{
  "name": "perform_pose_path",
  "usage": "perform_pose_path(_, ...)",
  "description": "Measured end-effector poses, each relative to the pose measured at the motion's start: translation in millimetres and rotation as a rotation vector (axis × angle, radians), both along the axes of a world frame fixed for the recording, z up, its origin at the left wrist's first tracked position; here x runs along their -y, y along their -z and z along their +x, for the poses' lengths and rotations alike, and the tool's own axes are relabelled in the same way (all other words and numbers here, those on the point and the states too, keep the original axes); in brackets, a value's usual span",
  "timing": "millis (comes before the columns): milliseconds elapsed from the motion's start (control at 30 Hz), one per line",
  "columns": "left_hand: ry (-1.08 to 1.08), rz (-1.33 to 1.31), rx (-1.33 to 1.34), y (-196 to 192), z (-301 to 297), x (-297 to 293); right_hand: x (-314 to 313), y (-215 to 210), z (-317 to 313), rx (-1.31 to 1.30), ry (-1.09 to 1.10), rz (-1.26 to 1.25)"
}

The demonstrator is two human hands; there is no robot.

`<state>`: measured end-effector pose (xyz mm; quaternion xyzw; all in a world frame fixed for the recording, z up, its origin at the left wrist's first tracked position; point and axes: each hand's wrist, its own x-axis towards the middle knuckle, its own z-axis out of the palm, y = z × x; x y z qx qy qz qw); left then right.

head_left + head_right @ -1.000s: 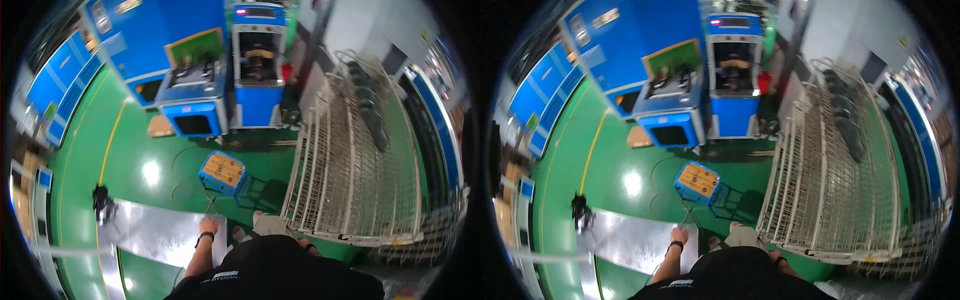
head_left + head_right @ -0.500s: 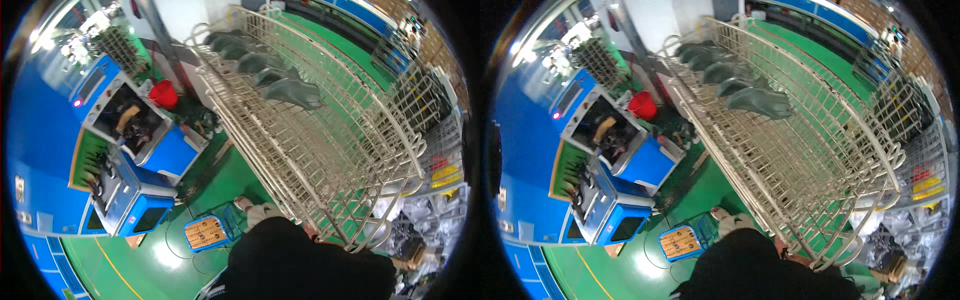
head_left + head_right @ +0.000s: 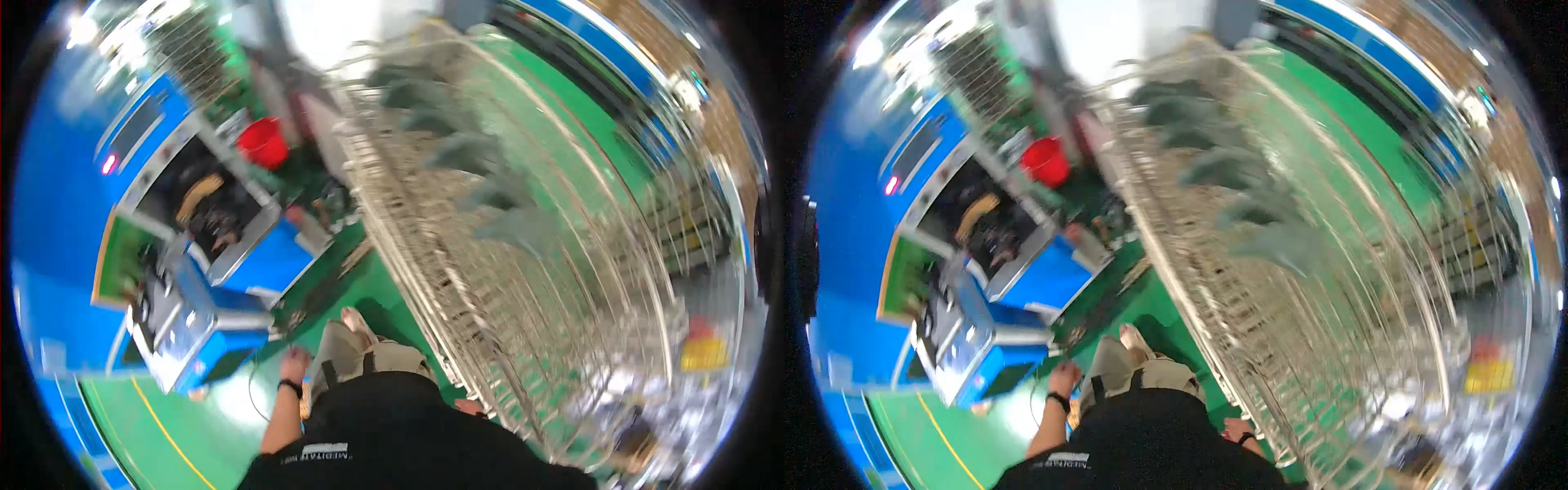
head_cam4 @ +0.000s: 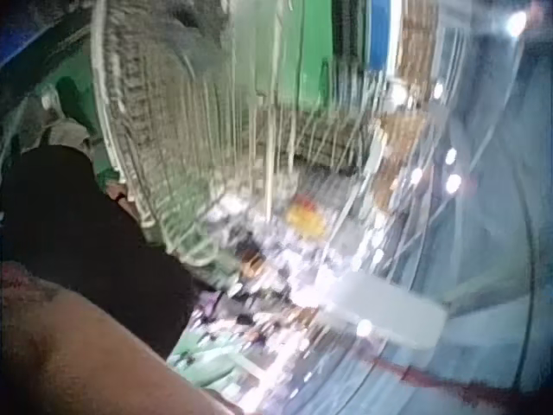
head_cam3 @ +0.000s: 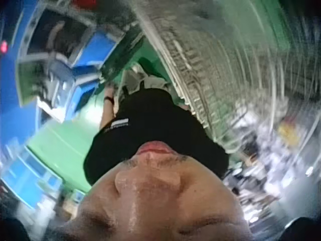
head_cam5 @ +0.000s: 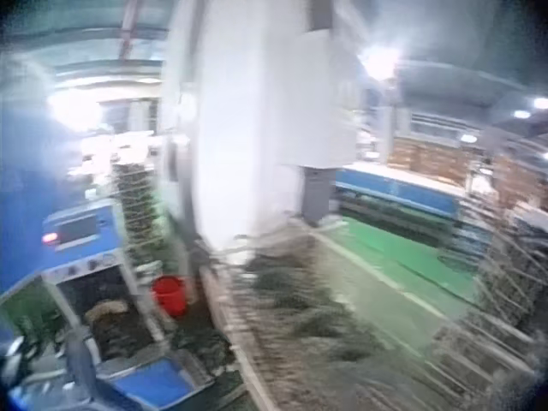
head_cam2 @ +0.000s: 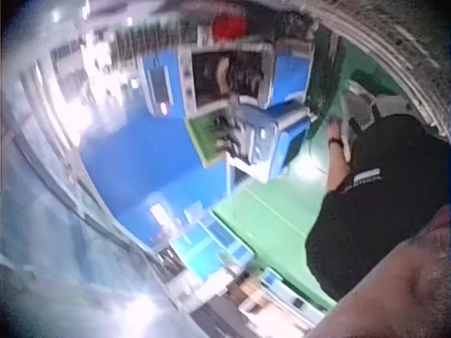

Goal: Manually assemble shoe components using industrial machinery and storage racks.

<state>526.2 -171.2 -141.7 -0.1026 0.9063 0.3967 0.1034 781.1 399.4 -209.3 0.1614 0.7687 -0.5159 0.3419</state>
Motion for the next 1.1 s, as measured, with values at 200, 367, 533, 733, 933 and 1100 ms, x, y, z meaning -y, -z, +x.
perform_pose_path(200, -0.102, -0.144, 0.296, -71, -69, -3, 79, -101, -217, 0.044, -0.023, 0.346)
perform_pose_path(367, -0.387, -0.091, 0.324, -53, -42, 96, 195, -156, -387, -0.216, 0.328, -0.018)
perform_pose_path(533, -0.68, -0.03, 0.311, -34, -38, 208, 367, -241, -542, -0.641, -0.087, 0.059)
perform_pose_path(733, -0.771, 0.028, 0.244, -18, -42, 348, 651, -386, -624, -1.078, -0.111, -0.355)
perform_pose_path(933, -0.761, -0.054, 0.25, -31, -92, 467, 820, -470, -682, -1.843, -0.458, 0.205)
perform_pose_path(1100, -0.584, -0.035, 0.18, -31, -189, 535, 879, -434, -742, -1.877, -0.489, 0.578)
